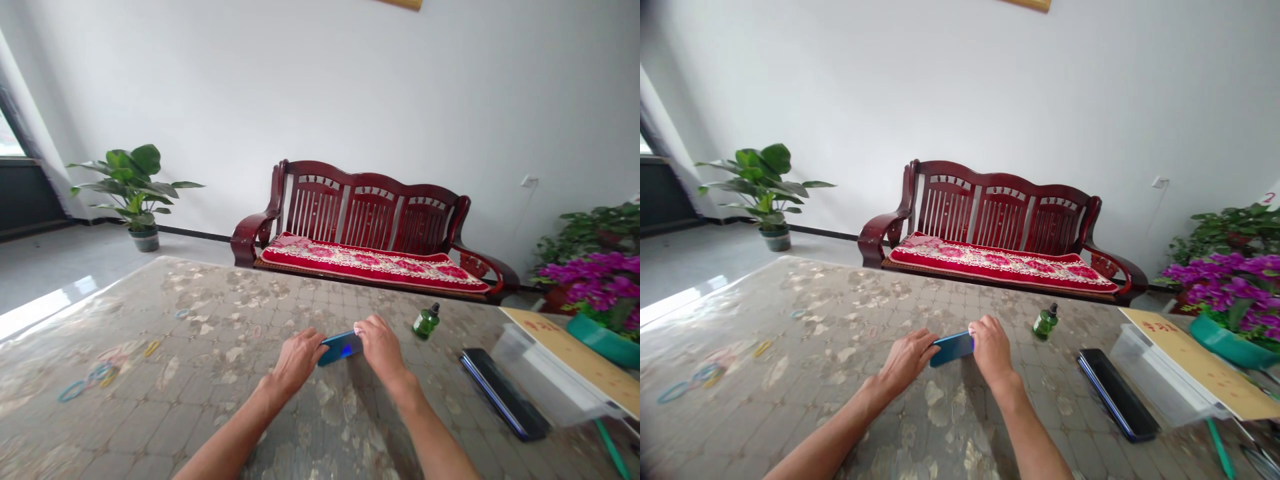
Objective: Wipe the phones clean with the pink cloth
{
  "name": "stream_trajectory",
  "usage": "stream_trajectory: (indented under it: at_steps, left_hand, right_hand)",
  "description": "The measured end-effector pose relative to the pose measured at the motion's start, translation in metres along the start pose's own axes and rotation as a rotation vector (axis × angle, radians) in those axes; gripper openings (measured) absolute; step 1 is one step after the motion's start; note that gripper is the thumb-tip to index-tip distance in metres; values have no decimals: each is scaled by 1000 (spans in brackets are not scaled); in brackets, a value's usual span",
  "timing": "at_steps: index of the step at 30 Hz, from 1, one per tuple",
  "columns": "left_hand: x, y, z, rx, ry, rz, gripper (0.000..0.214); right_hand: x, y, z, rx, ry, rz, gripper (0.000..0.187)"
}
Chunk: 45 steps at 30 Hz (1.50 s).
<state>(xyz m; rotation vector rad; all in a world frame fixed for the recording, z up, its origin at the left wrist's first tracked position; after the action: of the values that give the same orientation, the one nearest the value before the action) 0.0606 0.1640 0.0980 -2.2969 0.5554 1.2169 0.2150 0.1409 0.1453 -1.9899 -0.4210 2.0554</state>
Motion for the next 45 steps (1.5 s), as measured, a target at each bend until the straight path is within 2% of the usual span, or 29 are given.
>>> stream_trajectory:
  at_steps: [2,4,9,12,14,18,20,22,27,29,31,36,38,40,43,45]
  left_hand:
    - [1,1,-1,3,5,-1,21]
    - [1,1,-1,-1,5,-1,20]
    - [0,0,-2,-6,2,-8,18]
    - [-1,1,-3,15,4,-10,20]
    - [0,2,-4,32,0,-11,21]
    - [1,2,-3,36,-17,-4,24]
    - [1,1,-3,29,-23,4,24]
    - [1,1,-4,17,-28,11,24]
    - [-2,2,-7,4,-26,16,23]
    - [-3,4,-8,12,-23,14,23]
    - [-2,4,-9,18,-25,16,22]
    - [-1,4,-8,7,-51,29,23]
    - [-1,4,-8,-1,-56,32,23]
    - [-2,4,-8,-8,-60,33,22]
    - [-2,3,-7,-9,-65,33,23]
    - [-1,3,-8,-2,-68,36,23]
  right_hand:
    - [0,-1,-13,50,21,9,23]
    - [0,0,-9,47,19,9,23]
    - [-1,5,51,-105,-58,-21,23]
    - [-1,9,66,-153,-66,-24,22]
    - [-1,9,53,-131,-48,-20,22]
    - [-2,7,3,10,22,-4,24]
    - [-3,7,-9,56,52,6,24]
    - [-3,6,-1,44,54,12,24]
    - [-2,10,58,-119,-16,-4,23]
    - [-3,13,66,-159,-34,-21,23]
    - [-3,13,55,-138,-39,-29,24]
    - [-2,11,-11,48,1,-31,27]
    - [-1,10,-22,84,20,-26,27]
    - [-1,10,-15,63,19,-27,26]
    - [-3,11,13,-45,-26,-40,24]
    - [-4,13,23,-94,-53,-48,24]
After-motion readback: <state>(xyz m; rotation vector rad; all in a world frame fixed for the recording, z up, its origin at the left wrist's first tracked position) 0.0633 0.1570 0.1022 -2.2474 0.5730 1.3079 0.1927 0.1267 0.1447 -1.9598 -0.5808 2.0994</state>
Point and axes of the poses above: each hand's wrist, its own y-axis away from the middle knuckle, its own x-axis out of the palm, z = x × y, the point moved 10 cm from there along -y, towards the middle knuckle, and after that the axes turned 10 degrees about y, right-handed, at the moved point
